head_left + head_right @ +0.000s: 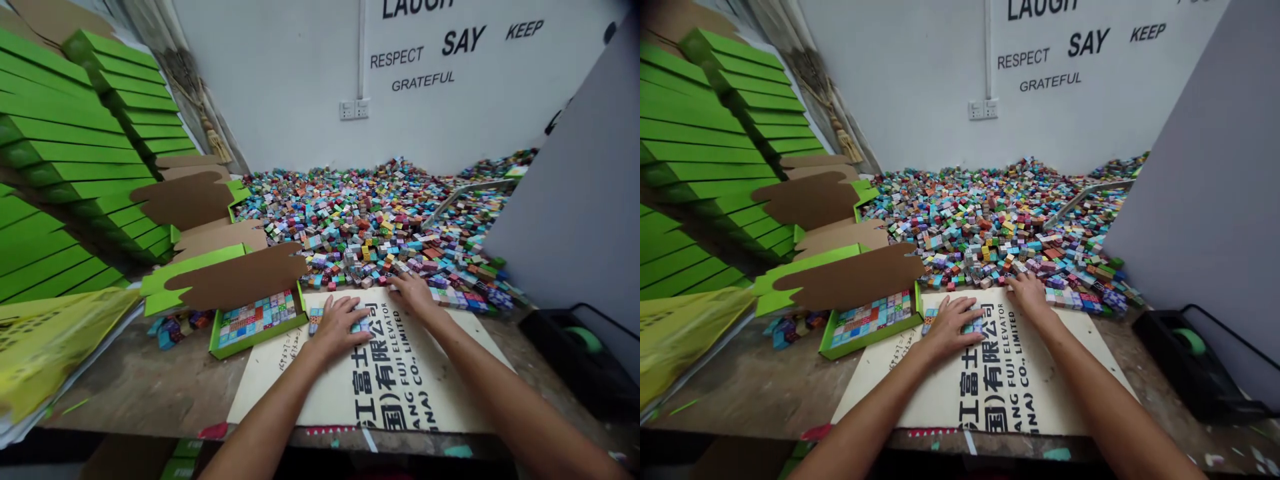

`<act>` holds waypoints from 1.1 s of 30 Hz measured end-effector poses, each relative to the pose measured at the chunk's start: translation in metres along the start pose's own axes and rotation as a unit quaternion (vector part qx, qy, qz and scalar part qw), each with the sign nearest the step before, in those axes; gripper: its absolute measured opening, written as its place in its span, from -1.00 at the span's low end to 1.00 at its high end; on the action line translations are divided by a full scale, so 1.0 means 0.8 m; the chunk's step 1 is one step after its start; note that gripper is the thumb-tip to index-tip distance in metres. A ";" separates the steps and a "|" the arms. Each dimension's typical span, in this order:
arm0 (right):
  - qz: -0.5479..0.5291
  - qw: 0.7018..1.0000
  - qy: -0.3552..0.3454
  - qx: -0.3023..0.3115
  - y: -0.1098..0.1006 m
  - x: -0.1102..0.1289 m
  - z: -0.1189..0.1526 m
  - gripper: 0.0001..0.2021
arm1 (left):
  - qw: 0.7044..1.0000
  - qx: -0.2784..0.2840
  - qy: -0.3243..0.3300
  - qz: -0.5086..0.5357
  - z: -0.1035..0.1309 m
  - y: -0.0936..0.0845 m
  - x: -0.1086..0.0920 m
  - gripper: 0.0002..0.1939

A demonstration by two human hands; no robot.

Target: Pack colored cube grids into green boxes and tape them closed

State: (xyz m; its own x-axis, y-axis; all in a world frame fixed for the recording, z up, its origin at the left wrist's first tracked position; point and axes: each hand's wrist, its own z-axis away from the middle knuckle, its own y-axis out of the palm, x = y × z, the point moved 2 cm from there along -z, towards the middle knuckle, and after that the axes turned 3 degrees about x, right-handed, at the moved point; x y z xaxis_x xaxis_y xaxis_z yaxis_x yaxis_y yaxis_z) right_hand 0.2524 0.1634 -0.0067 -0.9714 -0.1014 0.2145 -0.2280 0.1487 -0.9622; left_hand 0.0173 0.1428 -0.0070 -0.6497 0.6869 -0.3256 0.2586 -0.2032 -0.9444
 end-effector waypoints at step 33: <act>-0.231 0.951 -0.100 0.181 -0.002 0.065 0.056 -0.65 | 1.000 -0.021 -0.008 -0.020 0.000 0.001 -0.009 -0.40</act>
State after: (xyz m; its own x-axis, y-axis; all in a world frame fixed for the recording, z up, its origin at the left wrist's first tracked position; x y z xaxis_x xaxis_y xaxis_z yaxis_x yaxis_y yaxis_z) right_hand 0.2048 0.1141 -0.0017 -0.7321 -0.2649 0.6275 -0.5552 -0.3017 -0.7751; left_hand 0.0223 0.1380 -0.0056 -0.6717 0.6827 -0.2877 0.2606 -0.1458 -0.9544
